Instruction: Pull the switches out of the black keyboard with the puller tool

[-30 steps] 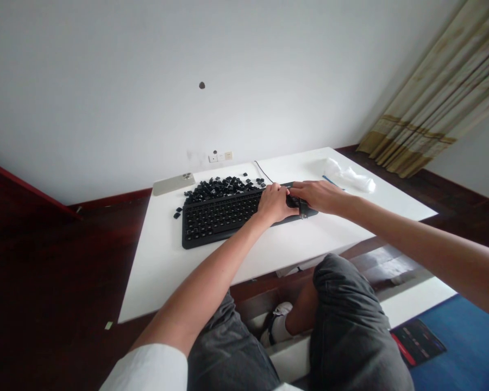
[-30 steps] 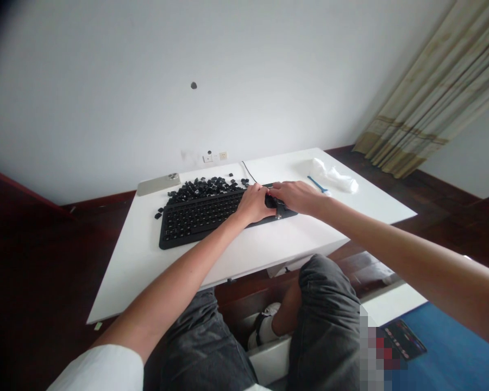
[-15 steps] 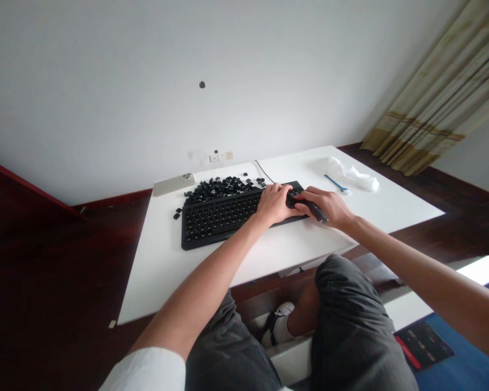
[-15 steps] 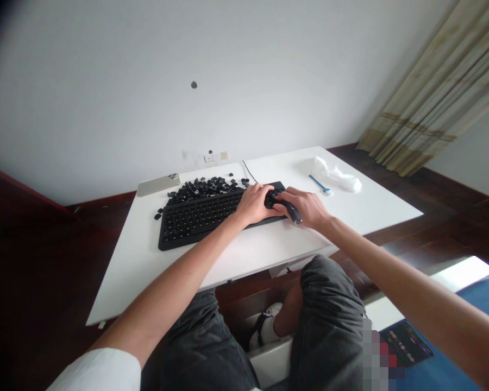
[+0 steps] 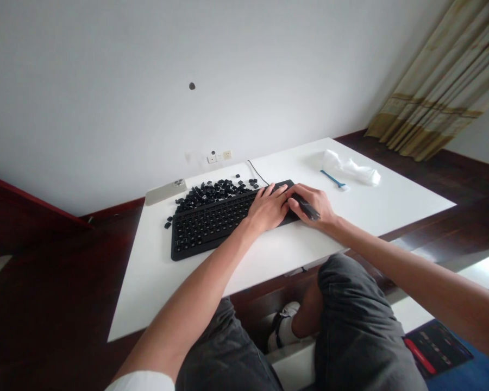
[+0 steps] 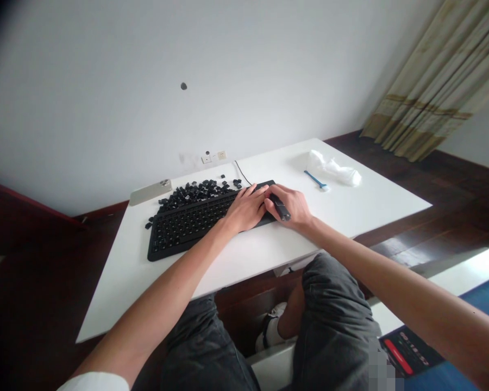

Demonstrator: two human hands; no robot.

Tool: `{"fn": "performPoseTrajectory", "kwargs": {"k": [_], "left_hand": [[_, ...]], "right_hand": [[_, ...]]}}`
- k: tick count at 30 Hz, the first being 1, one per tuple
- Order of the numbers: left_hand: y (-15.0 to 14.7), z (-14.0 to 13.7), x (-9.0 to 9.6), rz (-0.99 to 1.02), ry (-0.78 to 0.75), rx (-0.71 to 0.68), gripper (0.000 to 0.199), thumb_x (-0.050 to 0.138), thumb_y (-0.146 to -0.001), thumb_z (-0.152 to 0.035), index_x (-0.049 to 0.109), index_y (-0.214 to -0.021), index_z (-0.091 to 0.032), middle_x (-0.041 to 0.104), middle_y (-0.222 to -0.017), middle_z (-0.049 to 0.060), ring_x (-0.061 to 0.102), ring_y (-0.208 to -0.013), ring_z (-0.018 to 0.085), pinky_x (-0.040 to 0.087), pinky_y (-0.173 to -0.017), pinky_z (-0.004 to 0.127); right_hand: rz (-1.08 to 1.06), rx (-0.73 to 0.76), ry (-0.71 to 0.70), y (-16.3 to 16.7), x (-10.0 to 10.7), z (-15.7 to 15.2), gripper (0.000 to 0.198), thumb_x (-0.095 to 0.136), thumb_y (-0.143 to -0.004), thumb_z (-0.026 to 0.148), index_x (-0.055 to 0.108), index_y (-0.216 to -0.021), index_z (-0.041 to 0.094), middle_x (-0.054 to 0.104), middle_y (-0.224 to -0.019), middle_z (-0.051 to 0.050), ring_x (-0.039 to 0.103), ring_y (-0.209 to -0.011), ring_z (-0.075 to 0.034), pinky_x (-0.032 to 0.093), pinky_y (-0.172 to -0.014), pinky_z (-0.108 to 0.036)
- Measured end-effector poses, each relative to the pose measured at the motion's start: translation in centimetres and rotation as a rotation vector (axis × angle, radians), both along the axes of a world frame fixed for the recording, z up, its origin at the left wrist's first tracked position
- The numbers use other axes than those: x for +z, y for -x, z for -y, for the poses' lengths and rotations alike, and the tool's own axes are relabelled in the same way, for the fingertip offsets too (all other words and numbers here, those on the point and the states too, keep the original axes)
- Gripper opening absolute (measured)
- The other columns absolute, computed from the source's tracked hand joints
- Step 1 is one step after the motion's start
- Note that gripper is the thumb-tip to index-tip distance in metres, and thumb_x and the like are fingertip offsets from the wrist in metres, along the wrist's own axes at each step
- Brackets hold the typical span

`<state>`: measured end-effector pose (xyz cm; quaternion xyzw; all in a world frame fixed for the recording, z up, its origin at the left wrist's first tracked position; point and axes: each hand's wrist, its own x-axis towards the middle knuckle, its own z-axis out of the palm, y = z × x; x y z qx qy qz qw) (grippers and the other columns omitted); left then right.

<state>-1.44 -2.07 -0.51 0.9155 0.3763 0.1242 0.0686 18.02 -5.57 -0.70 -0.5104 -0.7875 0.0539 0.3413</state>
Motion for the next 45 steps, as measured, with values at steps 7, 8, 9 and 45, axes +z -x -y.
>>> {"fn": "performPoseTrajectory", "kwargs": {"k": [7, 8, 9, 45], "left_hand": [[-0.7, -0.5, 0.6, -0.015, 0.019, 0.026, 0.051, 0.034, -0.11, -0.035, 0.051, -0.158, -0.028, 0.046, -0.172, 0.005, 0.035, -0.162, 0.032, 0.031, -0.13, 0.052], [-0.9, -0.5, 0.6, -0.014, 0.006, 0.031, 0.048, 0.036, -0.109, -0.033, 0.054, -0.154, -0.028, 0.047, -0.171, 0.004, 0.037, -0.161, 0.031, 0.032, -0.129, 0.051], [-1.1, -0.5, 0.7, -0.008, -0.012, 0.036, 0.046, 0.039, -0.108, -0.03, 0.057, -0.15, -0.028, 0.049, -0.17, 0.005, 0.039, -0.159, 0.03, 0.033, -0.128, 0.05], [-4.5, -0.6, 0.2, 0.045, -0.105, 0.144, 0.044, 0.041, -0.109, -0.03, 0.064, -0.147, -0.026, 0.06, -0.159, 0.007, 0.054, -0.143, 0.03, 0.039, -0.123, 0.047]], "right_hand": [[0.009, -0.05, 0.057, 0.0, -0.1, -0.2, 0.036, 0.046, -0.103, 0.056, 0.063, -0.1, 0.025, 0.077, -0.092, -0.009, 0.069, -0.077, -0.026, 0.042, -0.068, -0.034], [0.017, -0.054, 0.061, 0.0, 0.0, -0.2, 0.035, 0.047, -0.102, 0.057, 0.063, -0.098, 0.025, 0.077, -0.09, -0.009, 0.068, -0.075, -0.026, 0.041, -0.067, -0.034], [0.024, -0.056, 0.062, 0.0, 0.0, -0.3, 0.035, 0.048, -0.101, 0.057, 0.063, -0.098, 0.025, 0.077, -0.089, -0.009, 0.068, -0.073, -0.026, 0.04, -0.066, -0.034], [-0.202, -0.019, -0.059, -0.7, -0.2, 0.2, 0.022, 0.043, -0.102, 0.043, 0.056, -0.101, 0.026, 0.071, -0.088, -0.007, 0.064, -0.072, -0.024, 0.049, -0.073, -0.036]]}}
